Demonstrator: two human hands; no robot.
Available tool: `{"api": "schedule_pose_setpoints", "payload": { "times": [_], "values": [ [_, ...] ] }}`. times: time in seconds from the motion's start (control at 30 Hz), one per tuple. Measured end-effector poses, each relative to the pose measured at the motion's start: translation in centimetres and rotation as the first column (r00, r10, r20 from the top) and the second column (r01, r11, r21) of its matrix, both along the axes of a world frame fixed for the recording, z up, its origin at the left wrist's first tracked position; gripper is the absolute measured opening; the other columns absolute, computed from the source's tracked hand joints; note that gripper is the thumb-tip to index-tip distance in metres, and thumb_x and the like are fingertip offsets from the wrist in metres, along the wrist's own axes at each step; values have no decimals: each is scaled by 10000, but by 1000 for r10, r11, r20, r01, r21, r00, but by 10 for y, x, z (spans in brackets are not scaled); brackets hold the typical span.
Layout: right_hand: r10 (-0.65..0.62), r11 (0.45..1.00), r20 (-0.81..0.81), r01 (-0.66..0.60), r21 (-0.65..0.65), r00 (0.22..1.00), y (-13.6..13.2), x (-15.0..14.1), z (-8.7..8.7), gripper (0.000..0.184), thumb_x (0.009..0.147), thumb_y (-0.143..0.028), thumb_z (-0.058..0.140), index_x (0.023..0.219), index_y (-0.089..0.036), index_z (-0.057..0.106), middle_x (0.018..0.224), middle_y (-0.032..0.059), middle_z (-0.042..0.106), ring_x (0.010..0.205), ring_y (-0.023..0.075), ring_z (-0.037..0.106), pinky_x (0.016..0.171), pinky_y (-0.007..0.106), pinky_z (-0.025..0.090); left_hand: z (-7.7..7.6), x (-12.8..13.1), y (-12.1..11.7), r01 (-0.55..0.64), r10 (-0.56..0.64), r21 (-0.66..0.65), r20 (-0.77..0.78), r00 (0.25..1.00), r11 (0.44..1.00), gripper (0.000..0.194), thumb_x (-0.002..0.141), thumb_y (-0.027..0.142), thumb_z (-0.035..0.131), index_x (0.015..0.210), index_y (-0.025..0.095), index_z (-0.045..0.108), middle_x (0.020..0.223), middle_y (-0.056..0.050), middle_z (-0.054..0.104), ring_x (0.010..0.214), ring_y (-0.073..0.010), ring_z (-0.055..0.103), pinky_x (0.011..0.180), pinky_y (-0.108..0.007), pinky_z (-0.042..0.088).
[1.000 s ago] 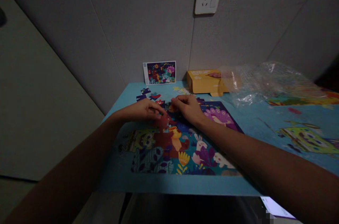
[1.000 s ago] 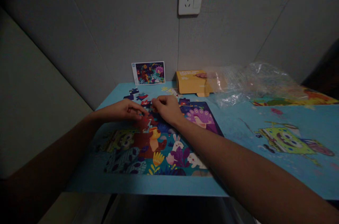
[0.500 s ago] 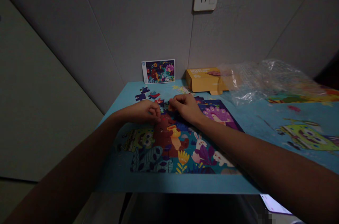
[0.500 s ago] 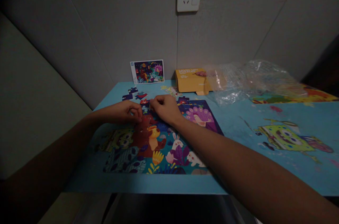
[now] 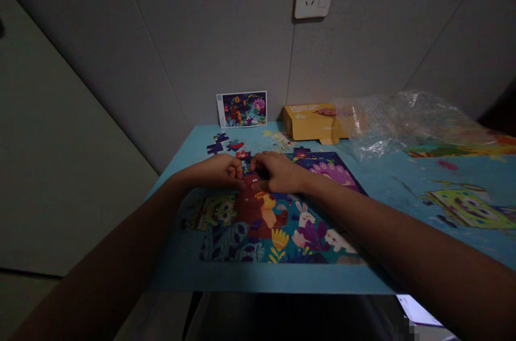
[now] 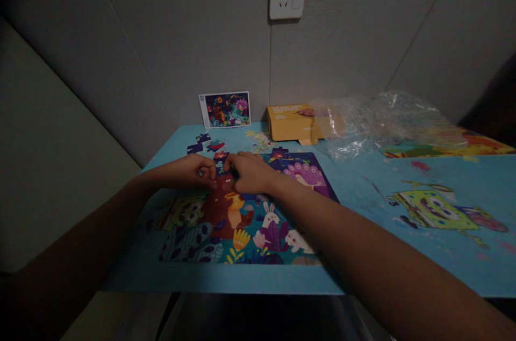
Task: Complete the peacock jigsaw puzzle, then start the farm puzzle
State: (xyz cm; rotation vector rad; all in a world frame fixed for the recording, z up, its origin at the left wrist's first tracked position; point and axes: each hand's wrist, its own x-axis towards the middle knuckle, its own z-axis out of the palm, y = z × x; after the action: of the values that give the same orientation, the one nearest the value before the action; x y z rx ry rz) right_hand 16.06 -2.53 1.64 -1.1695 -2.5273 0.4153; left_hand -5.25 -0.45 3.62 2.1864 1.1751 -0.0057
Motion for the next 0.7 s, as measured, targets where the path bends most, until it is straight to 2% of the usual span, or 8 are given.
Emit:
{"api": "schedule_pose_setpoints", "payload": {
  "times": [0.13, 0.2, 0.27, 0.37, 0.5, 0.7],
  "values": [
    [-43, 999, 36, 44, -18, 998, -5, -4, 3, 341, 722, -319, 707, 1024, -199, 607, 983, 77, 629, 911, 233, 567, 762, 303, 375, 0, 0, 0, 2, -2, 7, 3, 1000, 1000, 335, 671, 490, 705, 712, 173, 604, 641, 19, 606, 602, -135, 539, 514, -224, 339],
    [-74, 997, 63, 75, -12, 995, -11, -7, 5, 313, 724, -342, 701, 985, -198, 603, 975, 80, 633, 911, 239, 575, 745, 304, 377, 0, 1, -1, -17, 17, 1, -3, 1000, 1000, 349, 660, 502, 707, 702, 171, 603, 648, 14, 613, 612, -138, 543, 516, -224, 337],
    [-111, 994, 97, 111, 5, 989, -18, -11, 6, 355, 719, -439, 701, 948, -189, 595, 954, 92, 634, 889, 250, 580, 714, 307, 380, 0, 2, -2, -39, 39, 1, -21, 999, 999, 336, 660, 488, 701, 692, 170, 599, 648, 11, 617, 610, -138, 539, 512, -225, 331],
    [-132, 991, 130, 128, 38, 983, -29, -17, 9, 514, 686, -617, 681, 938, -180, 583, 938, 109, 623, 854, 260, 575, 694, 321, 388, 1, 3, -3, -66, 66, -1, -33, 997, 998, 299, 663, 447, 692, 672, 169, 584, 639, 12, 616, 598, -133, 531, 511, -224, 328],
    [-100, 995, 131, 96, 31, 986, -41, -24, 11, 660, 599, -720, 694, 975, -189, 585, 966, 122, 593, 894, 287, 551, 717, 349, 403, -2, 1, 0, -42, 42, -11, -7, 999, 999, 294, 648, 435, 708, 677, 168, 590, 634, 18, 612, 592, -127, 527, 511, -219, 322],
    [-20, 1000, 116, 20, -3, 993, -43, -25, 12, 645, 603, -687, 714, 989, -188, 583, 958, 114, 591, 902, 298, 548, 761, 392, 402, -5, -2, 3, -3, 3, -19, 29, 1000, 1000, 266, 655, 408, 676, 664, 172, 554, 605, 34, 562, 562, -115, 472, 506, -220, 314]
  ]
}}
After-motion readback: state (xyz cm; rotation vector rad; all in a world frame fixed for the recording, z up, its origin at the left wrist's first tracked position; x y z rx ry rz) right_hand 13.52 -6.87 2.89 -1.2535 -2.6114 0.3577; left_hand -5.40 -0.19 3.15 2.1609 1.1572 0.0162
